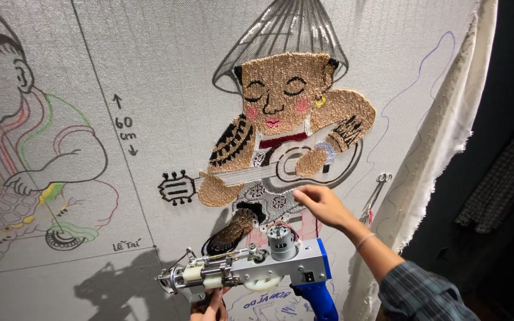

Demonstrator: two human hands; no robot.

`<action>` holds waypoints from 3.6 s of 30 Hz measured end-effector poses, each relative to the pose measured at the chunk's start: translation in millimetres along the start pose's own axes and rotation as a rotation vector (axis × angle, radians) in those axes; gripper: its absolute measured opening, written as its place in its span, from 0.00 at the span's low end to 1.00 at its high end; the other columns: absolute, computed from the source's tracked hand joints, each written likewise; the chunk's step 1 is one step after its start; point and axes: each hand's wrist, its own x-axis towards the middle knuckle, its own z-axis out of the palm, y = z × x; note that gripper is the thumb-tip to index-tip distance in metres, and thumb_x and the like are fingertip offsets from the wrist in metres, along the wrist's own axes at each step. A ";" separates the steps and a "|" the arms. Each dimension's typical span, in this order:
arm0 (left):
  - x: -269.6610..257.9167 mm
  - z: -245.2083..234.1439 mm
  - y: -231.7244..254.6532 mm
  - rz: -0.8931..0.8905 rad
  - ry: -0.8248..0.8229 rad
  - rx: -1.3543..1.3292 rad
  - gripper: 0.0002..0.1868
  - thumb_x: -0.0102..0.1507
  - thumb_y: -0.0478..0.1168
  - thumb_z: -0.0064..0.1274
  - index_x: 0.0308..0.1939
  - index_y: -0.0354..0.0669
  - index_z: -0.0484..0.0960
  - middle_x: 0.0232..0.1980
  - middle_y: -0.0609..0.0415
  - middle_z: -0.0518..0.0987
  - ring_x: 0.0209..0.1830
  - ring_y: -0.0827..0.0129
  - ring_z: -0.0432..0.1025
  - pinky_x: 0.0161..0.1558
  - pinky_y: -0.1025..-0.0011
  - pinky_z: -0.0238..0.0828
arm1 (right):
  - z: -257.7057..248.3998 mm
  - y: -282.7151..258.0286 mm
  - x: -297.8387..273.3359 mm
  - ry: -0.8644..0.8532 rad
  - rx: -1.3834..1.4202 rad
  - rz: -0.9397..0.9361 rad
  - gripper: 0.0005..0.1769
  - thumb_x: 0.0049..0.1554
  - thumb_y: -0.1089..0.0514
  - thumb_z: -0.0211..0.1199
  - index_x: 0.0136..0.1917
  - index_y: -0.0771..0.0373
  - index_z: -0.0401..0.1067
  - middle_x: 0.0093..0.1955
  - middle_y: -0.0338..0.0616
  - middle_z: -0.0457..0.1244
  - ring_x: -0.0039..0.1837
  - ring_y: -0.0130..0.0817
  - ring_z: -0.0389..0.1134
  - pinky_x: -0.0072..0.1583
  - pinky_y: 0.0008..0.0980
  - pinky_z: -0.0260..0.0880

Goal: Using a tufting gun to create a patterned rug on a vertical frame.

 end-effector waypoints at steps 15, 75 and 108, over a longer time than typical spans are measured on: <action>-29.8 149.2 90.7 0.066 -0.236 0.015 0.16 0.64 0.42 0.56 0.47 0.29 0.86 0.35 0.49 0.86 0.13 0.77 0.61 0.17 0.75 0.55 | -22.0 9.8 -168.2 -0.332 0.903 0.579 0.31 0.50 0.46 0.73 0.57 0.71 0.71 0.37 0.50 0.66 0.38 0.39 0.69 0.42 0.38 0.72; 35.0 317.1 169.4 0.322 -0.420 0.624 0.15 0.61 0.48 0.61 0.35 0.37 0.84 0.24 0.56 0.81 0.21 0.76 0.76 0.24 0.72 0.69 | -23.3 -82.4 -170.7 0.610 0.942 0.704 0.21 0.54 0.50 0.64 0.53 0.68 0.70 0.27 0.44 0.56 0.29 0.32 0.56 0.34 0.35 0.60; 71.2 317.2 167.2 0.337 -0.398 0.732 0.18 0.61 0.55 0.61 0.34 0.42 0.87 0.20 0.57 0.80 0.18 0.75 0.74 0.23 0.72 0.67 | -22.2 -82.0 -142.4 0.583 0.888 0.632 0.26 0.53 0.46 0.63 0.54 0.71 0.76 0.24 0.42 0.54 0.26 0.31 0.55 0.31 0.32 0.57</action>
